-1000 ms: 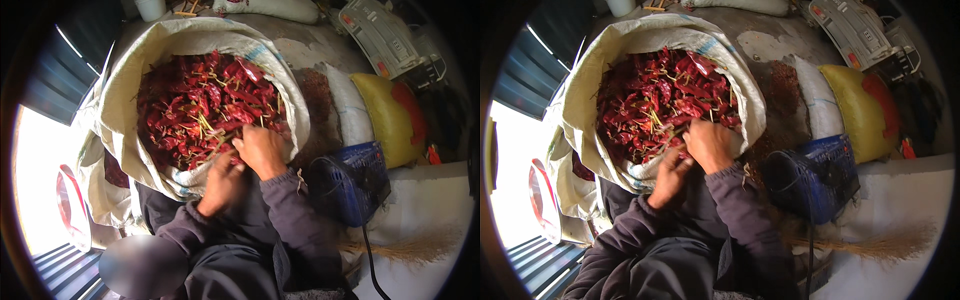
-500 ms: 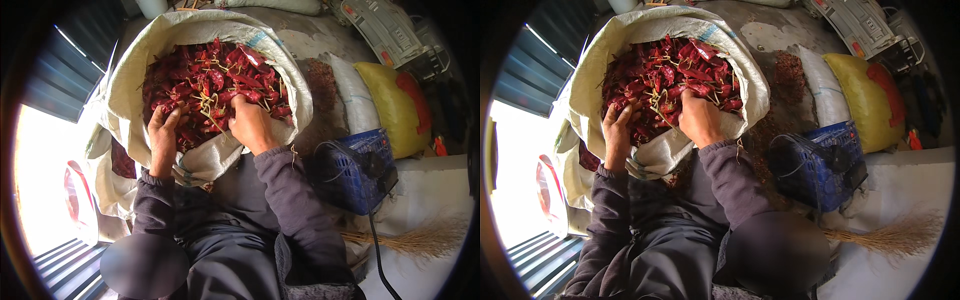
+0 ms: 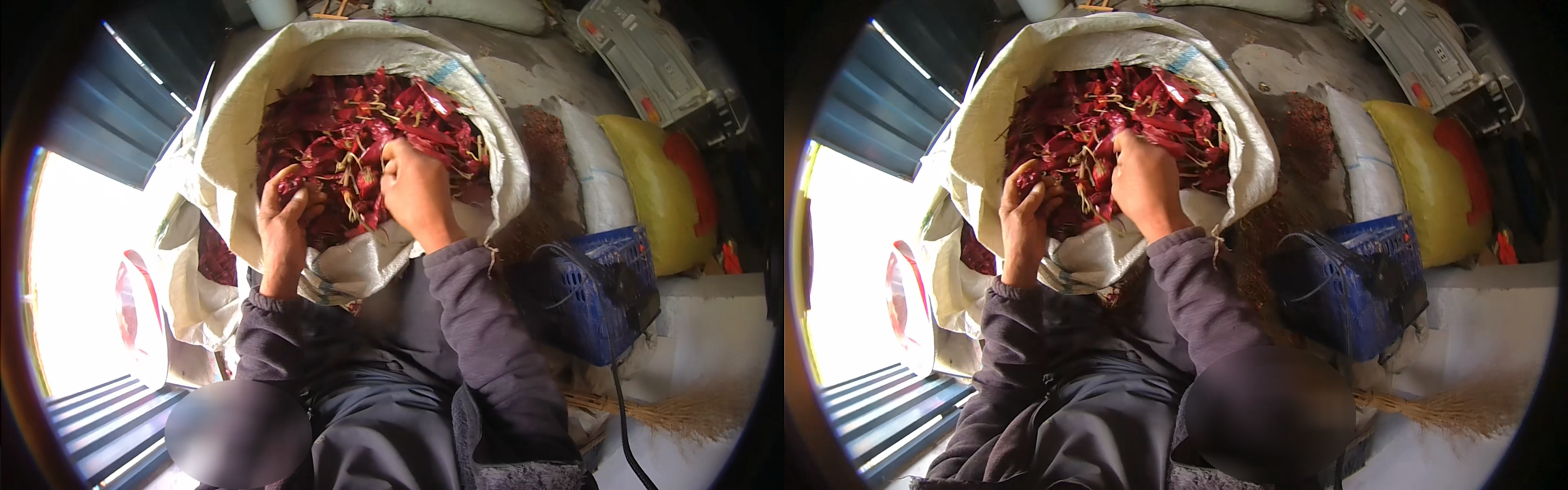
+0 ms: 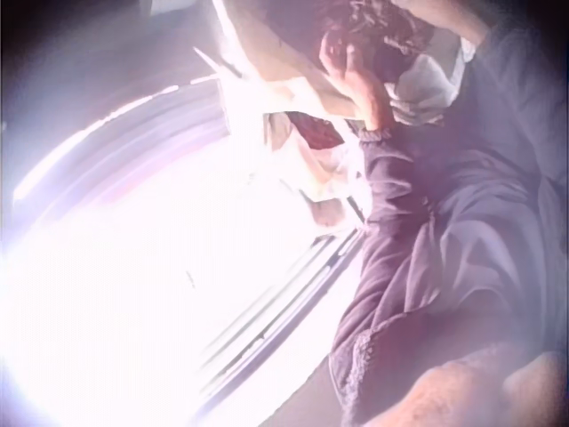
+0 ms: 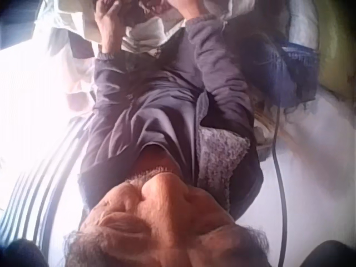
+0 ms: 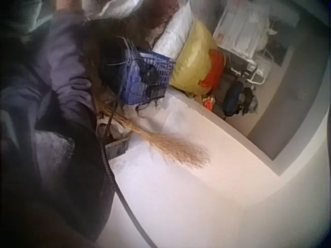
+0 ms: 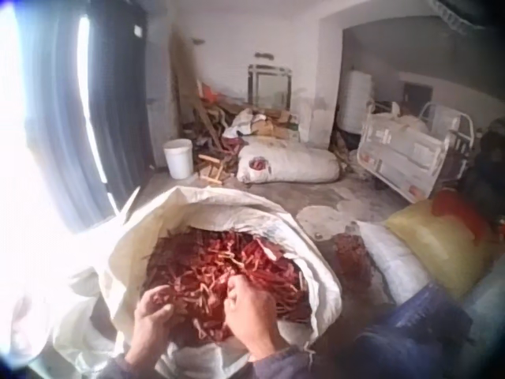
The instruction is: The person sits on the floor with a sack of dried red peppers on their lap and removes the stems from the peppers one by one. They use their hands to pull off the stems and occasionally use scissors to cut them. The peppers remain in the sack as the stems are removed.
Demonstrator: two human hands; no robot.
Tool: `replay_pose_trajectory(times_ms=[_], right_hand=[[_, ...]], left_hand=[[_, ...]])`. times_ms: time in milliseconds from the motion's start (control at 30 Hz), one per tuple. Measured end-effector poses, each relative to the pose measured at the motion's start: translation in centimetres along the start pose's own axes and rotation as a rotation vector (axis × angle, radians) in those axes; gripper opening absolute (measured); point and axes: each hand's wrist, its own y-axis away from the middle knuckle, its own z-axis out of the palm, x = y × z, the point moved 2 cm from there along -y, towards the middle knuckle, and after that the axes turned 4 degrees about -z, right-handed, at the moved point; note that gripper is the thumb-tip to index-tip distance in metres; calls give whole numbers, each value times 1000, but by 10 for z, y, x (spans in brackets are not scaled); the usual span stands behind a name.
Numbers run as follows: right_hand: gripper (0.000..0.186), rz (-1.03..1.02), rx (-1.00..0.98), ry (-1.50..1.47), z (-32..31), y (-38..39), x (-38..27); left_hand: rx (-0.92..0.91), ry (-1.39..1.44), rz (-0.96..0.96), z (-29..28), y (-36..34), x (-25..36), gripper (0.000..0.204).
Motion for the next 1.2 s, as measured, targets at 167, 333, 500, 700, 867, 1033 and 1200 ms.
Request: replay_pose_trajectory(times_ms=[167, 333, 500, 700, 867, 1033, 1200], right_hand=[[27, -54, 226, -412, -9, -51, -20], [29, 9, 84, -641, 24, -83, -8], [31, 147, -41, -1102, 60, -74, 37], [26, 115, -114, -980, 73, -65, 17], [19, 24, -121, -886, 69, -58, 0], [22, -104, 346, -599, 63, -64, -2], [33, -182, 289, -601, 49, -74, -6]], left_hand=[[-38, 37, 60, 1, -8, 6, 35], [-109, 174, 71, -8, -22, 15, 29], [-97, 278, 31, -5, -25, 23, 22], [-33, 224, -90, 4, -24, 28, 14], [90, 35, -83, 36, -33, 36, 18], [51, -69, 100, 61, -47, 45, 23], [88, 35, 191, 65, -57, 87, 22]])
